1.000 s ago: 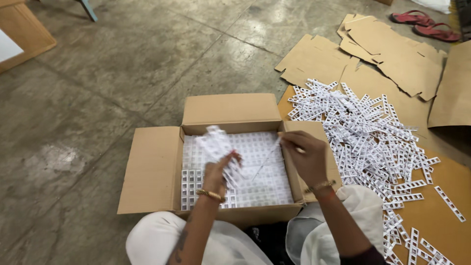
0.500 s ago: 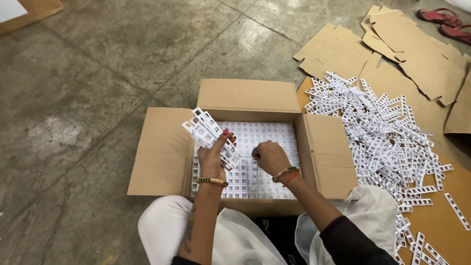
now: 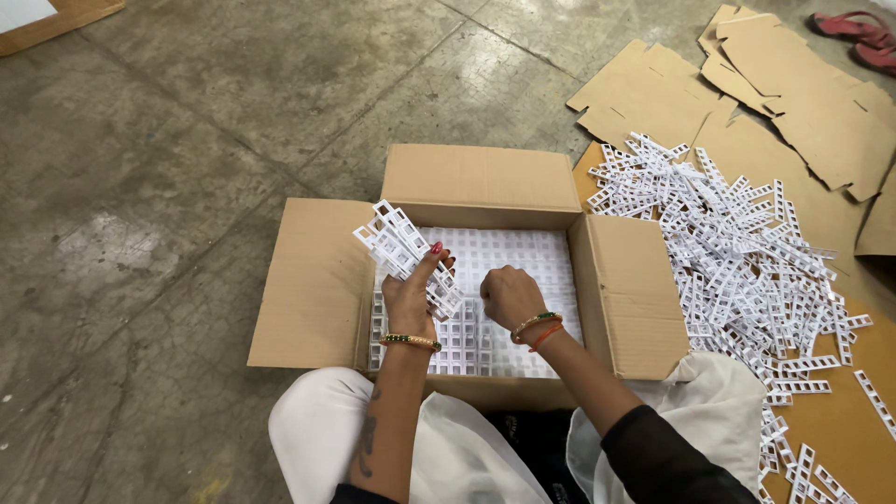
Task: The person sits on the floor and repeatedly picks up small white plastic grid pieces from a pile, places them into a cardboard box lined with bubble wrap, and arranges them in rows. The person occasionally adjusts the bubble wrap and continues filling the box with the plastic parts.
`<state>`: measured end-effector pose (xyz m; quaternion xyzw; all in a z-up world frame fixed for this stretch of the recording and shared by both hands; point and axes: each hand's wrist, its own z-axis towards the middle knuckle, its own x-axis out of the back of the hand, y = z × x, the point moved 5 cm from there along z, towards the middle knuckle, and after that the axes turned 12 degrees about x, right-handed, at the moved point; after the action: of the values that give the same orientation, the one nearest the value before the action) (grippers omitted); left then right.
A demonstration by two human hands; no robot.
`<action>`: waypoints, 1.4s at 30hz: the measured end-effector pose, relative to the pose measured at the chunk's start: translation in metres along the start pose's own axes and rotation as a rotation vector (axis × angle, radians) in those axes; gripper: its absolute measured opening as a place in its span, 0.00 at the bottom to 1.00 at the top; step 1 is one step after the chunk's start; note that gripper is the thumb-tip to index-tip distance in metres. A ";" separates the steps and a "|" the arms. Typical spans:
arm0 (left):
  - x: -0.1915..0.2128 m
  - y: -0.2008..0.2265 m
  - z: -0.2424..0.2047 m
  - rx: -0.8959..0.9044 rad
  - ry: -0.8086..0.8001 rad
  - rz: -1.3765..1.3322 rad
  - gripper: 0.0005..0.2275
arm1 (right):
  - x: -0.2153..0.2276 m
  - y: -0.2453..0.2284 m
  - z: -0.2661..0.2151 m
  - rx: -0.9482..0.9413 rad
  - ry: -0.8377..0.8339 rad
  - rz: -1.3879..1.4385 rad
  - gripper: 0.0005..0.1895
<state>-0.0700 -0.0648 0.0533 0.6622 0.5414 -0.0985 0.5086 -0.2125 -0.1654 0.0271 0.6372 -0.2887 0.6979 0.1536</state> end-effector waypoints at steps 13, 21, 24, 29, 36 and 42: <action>-0.004 -0.007 -0.001 -0.024 -0.019 0.055 0.10 | -0.010 -0.011 -0.011 0.065 0.120 -0.019 0.06; -0.003 -0.014 0.004 0.002 -0.040 0.065 0.08 | -0.008 -0.018 -0.018 0.018 0.097 0.032 0.09; -0.002 -0.019 0.005 0.022 -0.053 0.100 0.09 | -0.005 -0.021 -0.022 0.015 0.097 0.066 0.08; -0.005 -0.025 0.000 0.018 -0.118 0.292 0.10 | 0.028 -0.016 -0.024 0.038 0.295 0.248 0.06; -0.017 -0.033 -0.012 0.116 -0.233 0.370 0.13 | 0.120 -0.010 -0.026 0.177 0.630 0.592 0.11; -0.020 -0.044 -0.019 0.155 -0.291 0.496 0.14 | 0.133 -0.006 -0.022 0.246 0.510 0.452 0.08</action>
<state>-0.1217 -0.0671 0.0508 0.7900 0.2753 -0.1062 0.5375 -0.2453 -0.1685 0.1581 0.3763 -0.2887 0.8802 -0.0153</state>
